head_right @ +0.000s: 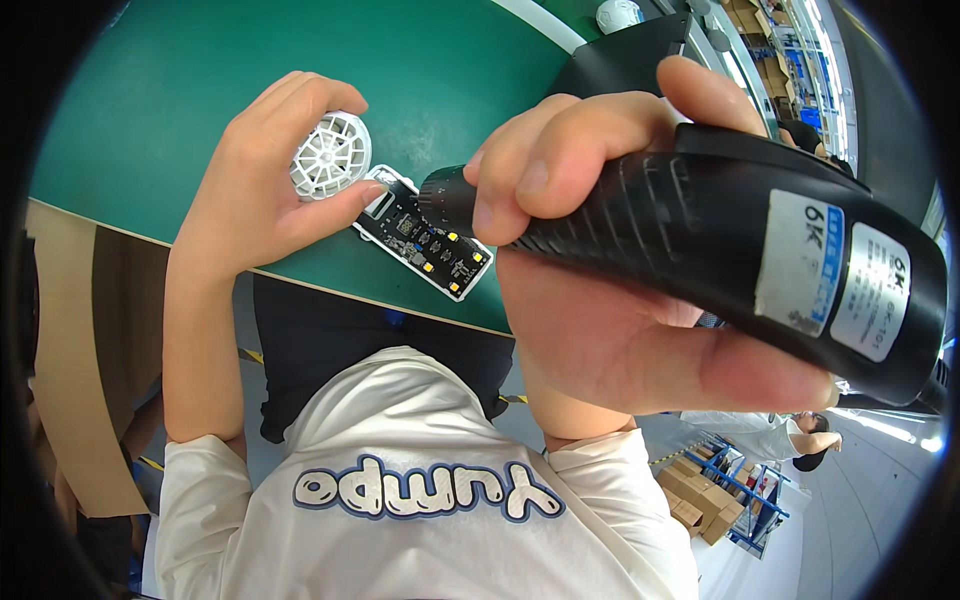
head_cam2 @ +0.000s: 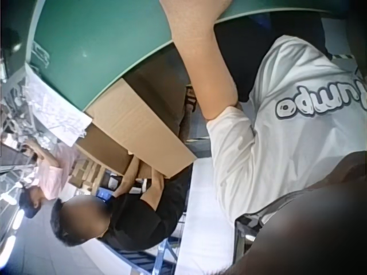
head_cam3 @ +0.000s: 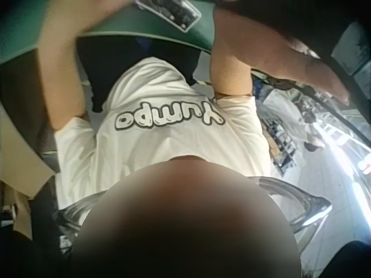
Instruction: Assembling electronic components by attaching a plastic part to a circuit board using an electric screwdriver.
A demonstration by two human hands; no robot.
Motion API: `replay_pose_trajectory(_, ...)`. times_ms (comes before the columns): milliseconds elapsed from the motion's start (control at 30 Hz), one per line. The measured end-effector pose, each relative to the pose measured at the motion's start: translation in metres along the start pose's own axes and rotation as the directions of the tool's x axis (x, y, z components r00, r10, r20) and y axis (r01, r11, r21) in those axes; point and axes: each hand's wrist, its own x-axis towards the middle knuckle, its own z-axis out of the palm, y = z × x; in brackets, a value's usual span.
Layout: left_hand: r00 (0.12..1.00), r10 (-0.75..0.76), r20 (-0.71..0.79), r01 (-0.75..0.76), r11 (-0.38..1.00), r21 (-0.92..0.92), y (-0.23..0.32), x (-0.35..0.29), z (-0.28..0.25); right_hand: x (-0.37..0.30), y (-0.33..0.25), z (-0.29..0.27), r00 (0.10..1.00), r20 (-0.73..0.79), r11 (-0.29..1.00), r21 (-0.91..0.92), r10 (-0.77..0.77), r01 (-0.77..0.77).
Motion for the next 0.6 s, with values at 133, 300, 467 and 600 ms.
replay_pose_trajectory(133, 1.0, -0.012, 0.007, 0.011, 1.0, 0.002, 0.0, 0.001, 0.0, 0.022, -0.002, -0.013, 0.965, 0.261, 0.997, -0.081, 0.007, 0.015)
replay_pose_trajectory(300, 1.0, -0.003, -0.016, 0.003, 1.0, -0.007, 0.0, 0.0, 0.002, 0.034, 0.014, -0.017, 0.855, 0.518, 0.999, 0.044, -0.029, 0.007)
replay_pose_trajectory(467, 1.0, -0.011, -0.008, 0.011, 1.0, -0.029, 0.0, 0.001, 0.001, 0.019, 0.009, -0.018, 0.968, 0.242, 0.99, 0.105, 0.066, -0.094)
replay_pose_trajectory(600, 1.0, -0.009, -0.013, 0.009, 0.999, -0.032, 0.0, 0.0, 0.002, 0.015, 0.004, -0.011, 0.983, 0.173, 0.991, 0.103, 0.066, -0.084)
